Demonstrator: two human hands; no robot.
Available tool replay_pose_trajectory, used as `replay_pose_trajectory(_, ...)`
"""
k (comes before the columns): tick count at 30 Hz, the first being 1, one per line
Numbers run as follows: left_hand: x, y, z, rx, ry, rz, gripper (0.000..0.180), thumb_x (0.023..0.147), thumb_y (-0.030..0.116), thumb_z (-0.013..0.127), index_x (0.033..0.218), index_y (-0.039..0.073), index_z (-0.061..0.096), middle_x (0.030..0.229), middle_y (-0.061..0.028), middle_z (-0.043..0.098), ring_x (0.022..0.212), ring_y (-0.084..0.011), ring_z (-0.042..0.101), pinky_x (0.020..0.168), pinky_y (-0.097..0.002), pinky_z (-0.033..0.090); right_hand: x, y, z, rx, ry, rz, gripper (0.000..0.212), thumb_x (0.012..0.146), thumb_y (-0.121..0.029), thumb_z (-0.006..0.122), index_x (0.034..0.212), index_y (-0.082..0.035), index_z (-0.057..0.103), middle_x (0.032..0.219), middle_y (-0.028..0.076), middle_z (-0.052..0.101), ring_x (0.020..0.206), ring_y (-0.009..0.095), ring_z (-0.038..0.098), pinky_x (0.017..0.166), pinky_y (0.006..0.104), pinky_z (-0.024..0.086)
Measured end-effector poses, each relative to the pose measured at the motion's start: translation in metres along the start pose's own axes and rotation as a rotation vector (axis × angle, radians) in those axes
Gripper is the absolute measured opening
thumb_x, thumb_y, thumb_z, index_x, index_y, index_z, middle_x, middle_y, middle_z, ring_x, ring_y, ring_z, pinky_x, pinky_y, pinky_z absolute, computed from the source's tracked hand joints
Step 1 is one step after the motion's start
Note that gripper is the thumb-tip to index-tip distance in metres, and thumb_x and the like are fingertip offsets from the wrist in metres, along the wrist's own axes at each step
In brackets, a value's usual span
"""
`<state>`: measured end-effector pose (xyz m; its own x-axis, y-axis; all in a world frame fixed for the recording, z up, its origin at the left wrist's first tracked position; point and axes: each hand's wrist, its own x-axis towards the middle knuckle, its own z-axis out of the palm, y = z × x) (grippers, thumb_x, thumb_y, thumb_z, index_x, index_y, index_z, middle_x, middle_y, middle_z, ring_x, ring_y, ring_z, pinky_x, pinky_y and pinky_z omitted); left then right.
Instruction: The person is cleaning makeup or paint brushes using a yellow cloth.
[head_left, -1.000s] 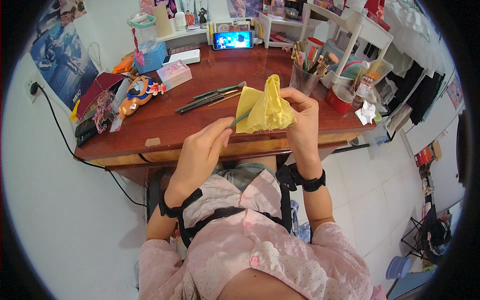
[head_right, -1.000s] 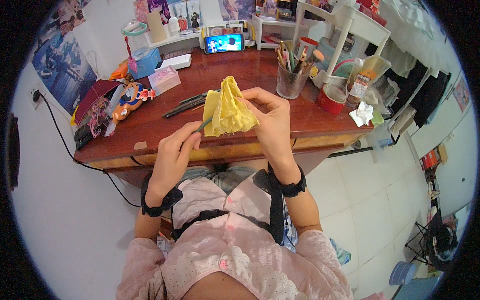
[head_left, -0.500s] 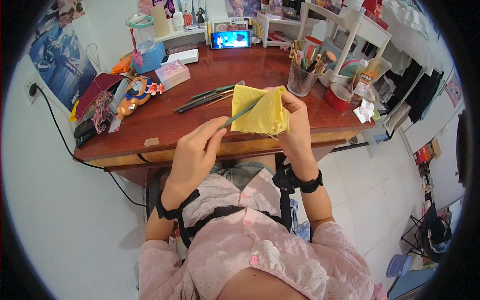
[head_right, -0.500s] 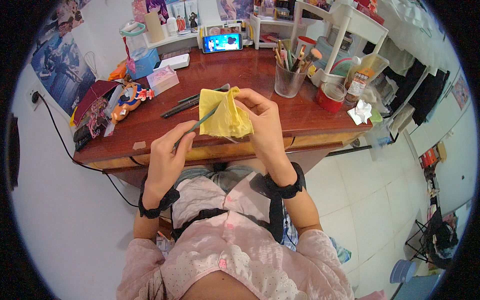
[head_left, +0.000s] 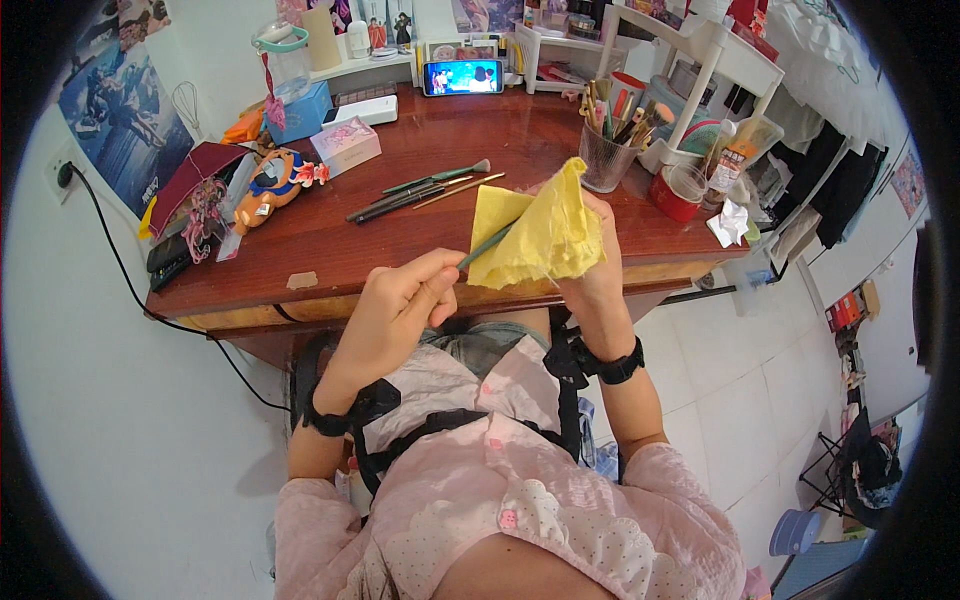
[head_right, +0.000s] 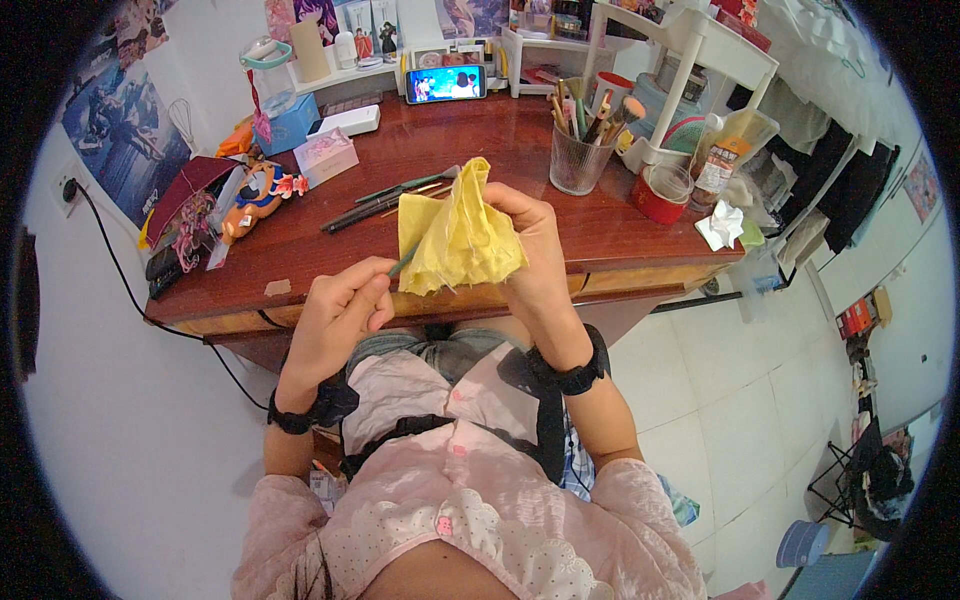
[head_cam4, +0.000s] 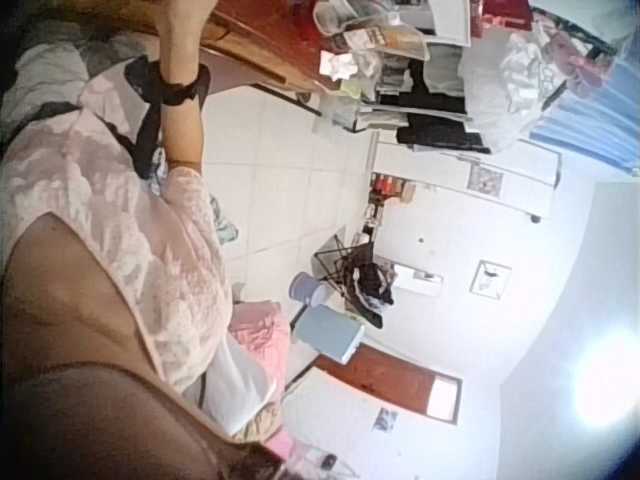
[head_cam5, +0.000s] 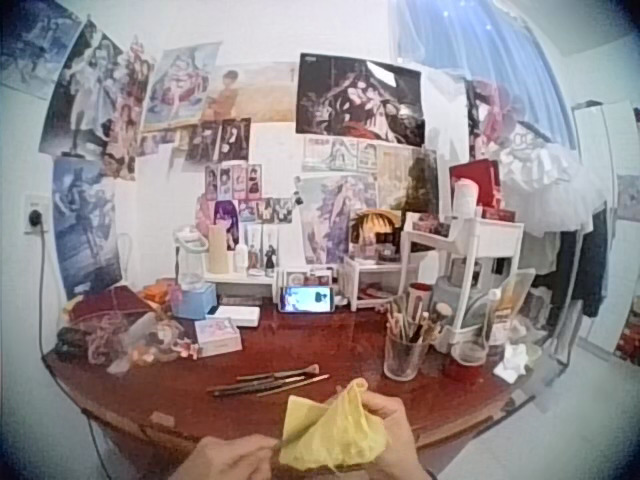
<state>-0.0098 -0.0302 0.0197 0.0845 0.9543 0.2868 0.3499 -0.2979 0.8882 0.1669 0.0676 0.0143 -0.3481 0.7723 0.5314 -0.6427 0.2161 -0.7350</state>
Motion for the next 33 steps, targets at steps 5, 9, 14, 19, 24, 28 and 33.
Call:
replay_pose_trajectory(5,0.002,0.0,-0.006,-0.357,-0.238,-0.177,0.019,0.096,0.015,0.042,0.099,-0.002,0.052,0.061,0.0023,0.048,0.053,-0.0039,0.04,0.048,-0.0196,0.031,0.001,0.006,-0.006,-0.01,-0.134,-0.124,0.014,0.089,-0.009,0.052,0.096,0.001,0.058,0.091,0.004,0.061,0.078,0.01,0.06,0.069,0.0227,0.049)
replay_pose_trajectory(9,0.004,-0.005,0.008,-0.33,-0.058,-0.082,0.012,0.094,0.012,0.046,0.094,0.0,0.051,0.062,0.0015,0.051,0.054,-0.0022,0.04,0.048,-0.018,0.031,-0.002,0.002,0.004,-0.076,0.009,-0.089,0.014,0.08,-0.003,0.063,0.094,0.0,0.061,0.088,0.001,0.063,0.077,0.005,0.058,0.067,0.0197,0.047)
replay_pose_trajectory(14,0.005,-0.002,0.007,-0.181,0.127,0.002,0.01,0.091,0.009,0.051,0.087,0.0,0.053,0.062,-0.0007,0.054,0.054,-0.0012,0.04,0.048,-0.017,0.029,-0.001,0.004,0.002,-0.101,0.08,-0.096,0.014,0.08,-0.003,0.064,0.094,0.0,0.061,0.089,0.001,0.064,0.078,0.005,0.058,0.068,0.0191,0.047)
replay_pose_trajectory(19,0.003,-0.001,0.006,-0.32,0.041,-0.083,0.017,0.093,0.011,0.046,0.085,-0.001,0.054,0.062,-0.0025,0.056,0.051,-0.0004,0.035,0.045,-0.017,0.026,-0.001,0.008,0.003,-0.085,0.035,-0.107,0.015,0.08,-0.002,0.064,0.094,0.0,0.062,0.089,0.002,0.064,0.078,0.006,0.059,0.069,0.0198,0.047)
replay_pose_trajectory(24,0.004,-0.005,0.003,-0.377,-0.085,-0.088,0.022,0.095,0.013,0.042,0.084,-0.001,0.054,0.061,-0.0034,0.055,0.045,0.0004,0.028,0.041,-0.0168,0.022,-0.001,0.008,0.0,-0.088,-0.028,-0.17,0.015,0.08,-0.002,0.064,0.095,0.001,0.063,0.092,0.005,0.064,0.079,0.008,0.06,0.071,0.0218,0.048)
replay_pose_trajectory(28,0.003,-0.004,0.001,-0.418,-0.143,-0.142,0.025,0.097,0.016,0.04,0.083,-0.001,0.053,0.06,-0.0032,0.054,0.043,0.0006,0.027,0.04,-0.0162,0.021,-0.001,0.007,-0.005,-0.065,-0.094,-0.127,0.019,0.08,-0.002,0.064,0.099,0.001,0.063,0.095,0.007,0.065,0.081,0.01,0.062,0.072,0.0233,0.05)
replay_pose_trajectory(33,0.004,-0.009,0.004,-0.524,-0.175,-0.159,0.027,0.097,0.019,0.04,0.084,0.0,0.053,0.059,-0.0023,0.052,0.043,0.0004,0.026,0.041,-0.0162,0.022,-0.002,0.009,-0.001,0.033,-0.076,-0.095,0.021,0.08,-0.002,0.063,0.101,0.001,0.063,0.097,0.008,0.065,0.082,0.011,0.062,0.073,0.0235,0.05)
